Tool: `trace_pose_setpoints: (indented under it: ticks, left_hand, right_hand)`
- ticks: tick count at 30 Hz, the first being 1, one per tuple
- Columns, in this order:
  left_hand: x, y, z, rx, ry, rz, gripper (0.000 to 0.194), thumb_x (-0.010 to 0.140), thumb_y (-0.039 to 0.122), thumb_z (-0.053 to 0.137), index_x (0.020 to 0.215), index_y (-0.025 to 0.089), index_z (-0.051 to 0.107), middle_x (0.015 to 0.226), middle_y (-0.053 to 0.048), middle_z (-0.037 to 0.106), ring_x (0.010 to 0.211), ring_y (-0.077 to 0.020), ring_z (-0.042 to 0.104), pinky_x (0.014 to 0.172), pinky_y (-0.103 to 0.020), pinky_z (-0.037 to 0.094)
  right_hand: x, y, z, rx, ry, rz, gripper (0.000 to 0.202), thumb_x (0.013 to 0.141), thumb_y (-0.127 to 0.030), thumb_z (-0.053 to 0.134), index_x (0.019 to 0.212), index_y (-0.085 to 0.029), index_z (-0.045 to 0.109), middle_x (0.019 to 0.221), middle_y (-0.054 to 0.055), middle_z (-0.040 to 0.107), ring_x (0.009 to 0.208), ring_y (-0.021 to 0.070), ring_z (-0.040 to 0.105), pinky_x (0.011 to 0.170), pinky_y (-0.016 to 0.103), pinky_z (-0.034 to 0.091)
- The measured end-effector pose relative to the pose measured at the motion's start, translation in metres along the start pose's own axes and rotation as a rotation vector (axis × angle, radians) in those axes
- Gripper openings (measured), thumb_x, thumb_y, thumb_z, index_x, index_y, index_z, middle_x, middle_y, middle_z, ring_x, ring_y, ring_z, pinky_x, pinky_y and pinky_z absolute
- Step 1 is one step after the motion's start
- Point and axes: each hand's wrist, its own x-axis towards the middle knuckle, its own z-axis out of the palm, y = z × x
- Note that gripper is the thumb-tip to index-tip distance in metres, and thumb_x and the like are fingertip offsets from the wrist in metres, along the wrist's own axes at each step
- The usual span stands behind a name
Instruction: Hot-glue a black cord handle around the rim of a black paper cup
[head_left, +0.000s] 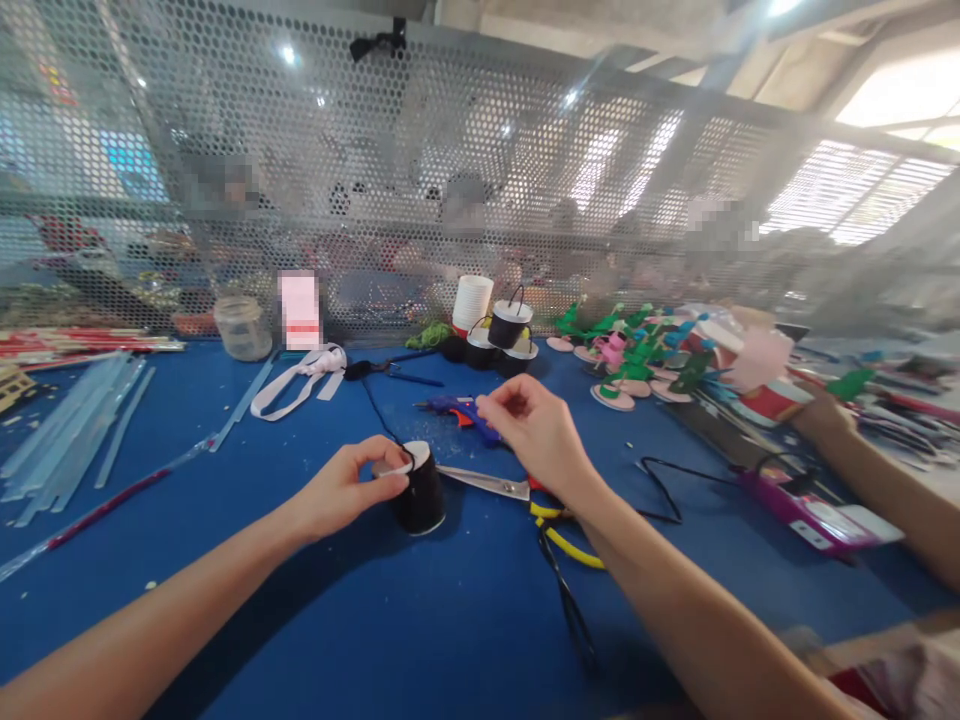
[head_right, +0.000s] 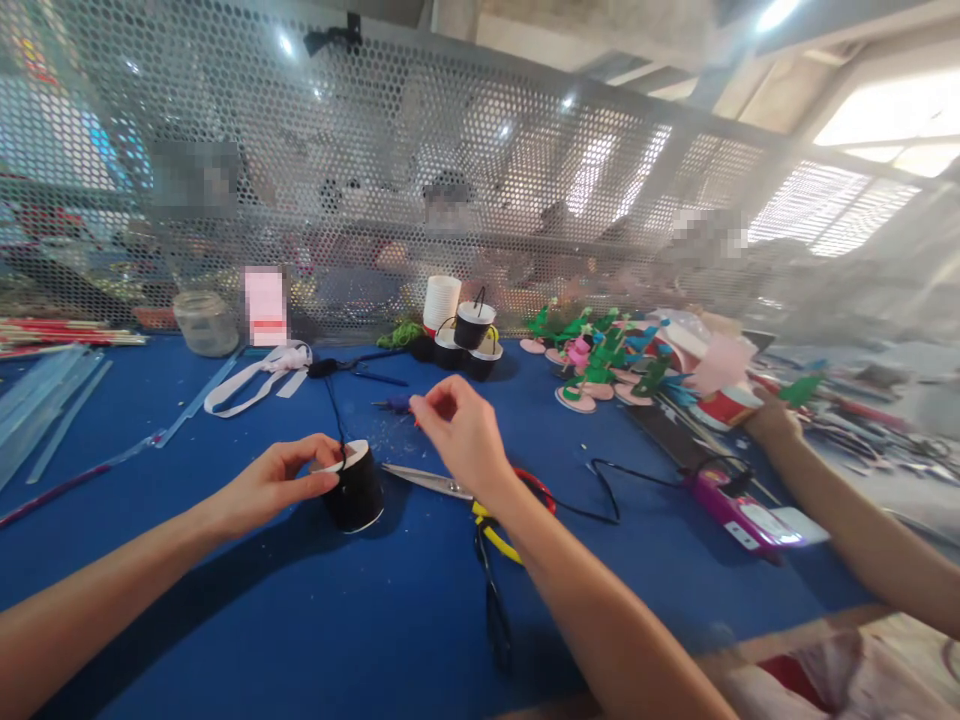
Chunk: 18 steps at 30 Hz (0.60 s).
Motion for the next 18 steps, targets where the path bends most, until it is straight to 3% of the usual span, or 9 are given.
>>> trace_pose_setpoints:
  ticks: [4, 7, 10, 13, 16, 18]
  left_hand:
    - [0.000, 0.004, -0.004, 0.097, -0.041, 0.002, 0.014, 0.072, 0.026, 0.050, 0.065, 0.015, 0.047, 0.084, -0.003, 0.052, 0.085, -0.0171, 0.049, 0.082, -0.031, 0.035]
    - [0.001, 0.010, -0.007, 0.165, -0.094, 0.010, 0.014, 0.071, 0.024, 0.049, 0.062, 0.015, 0.045, 0.081, -0.002, 0.051, 0.086, -0.0181, 0.049, 0.081, -0.031, 0.035]
    - [0.000, 0.013, -0.007, 0.193, -0.096, 0.004, 0.013, 0.071, 0.024, 0.048, 0.061, 0.015, 0.044, 0.081, -0.002, 0.051, 0.086, -0.0178, 0.049, 0.080, -0.032, 0.036]
    - [-0.001, 0.012, -0.007, 0.210, -0.088, -0.003, 0.013, 0.070, 0.023, 0.048, 0.061, 0.016, 0.044, 0.084, -0.003, 0.052, 0.085, -0.0170, 0.048, 0.081, -0.032, 0.037]
    - [-0.004, 0.011, -0.008, 0.226, -0.079, -0.009, 0.014, 0.071, 0.024, 0.048, 0.060, 0.016, 0.044, 0.088, -0.003, 0.053, 0.085, -0.0166, 0.048, 0.083, -0.032, 0.037]
    - [-0.006, 0.011, -0.009, 0.241, -0.075, -0.017, 0.014, 0.071, 0.025, 0.048, 0.061, 0.016, 0.044, 0.091, -0.003, 0.054, 0.086, -0.0168, 0.048, 0.083, -0.032, 0.036]
  right_hand:
    - [0.026, 0.027, -0.008, -0.476, -0.096, 0.158, 0.026, 0.080, -0.036, 0.040, 0.062, -0.019, 0.047, 0.064, 0.005, 0.061, 0.064, 0.0186, 0.058, 0.060, 0.029, 0.040]
    - [0.032, 0.046, 0.004, -0.551, -0.196, 0.225, 0.020, 0.067, -0.031, 0.058, 0.056, -0.018, 0.049, 0.066, 0.011, 0.062, 0.069, 0.0256, 0.059, 0.060, 0.032, 0.040]
    - [0.030, 0.054, 0.022, -0.573, -0.243, 0.255, 0.016, 0.060, -0.024, 0.064, 0.055, -0.016, 0.051, 0.075, 0.017, 0.063, 0.074, 0.0287, 0.060, 0.061, 0.033, 0.041]
    - [0.025, 0.051, 0.033, -0.567, -0.212, 0.259, 0.008, 0.065, -0.013, 0.056, 0.073, -0.013, 0.055, 0.083, 0.019, 0.062, 0.080, 0.0286, 0.059, 0.065, 0.034, 0.041]
    - [0.020, 0.045, 0.031, -0.512, -0.169, 0.222, 0.026, 0.069, -0.010, 0.048, 0.095, -0.013, 0.050, 0.084, 0.014, 0.063, 0.080, 0.0257, 0.060, 0.067, 0.034, 0.042]
    - [0.015, 0.039, 0.026, -0.458, -0.129, 0.164, 0.036, 0.070, -0.011, 0.046, 0.106, -0.015, 0.044, 0.097, 0.012, 0.061, 0.090, 0.0235, 0.058, 0.073, 0.033, 0.042]
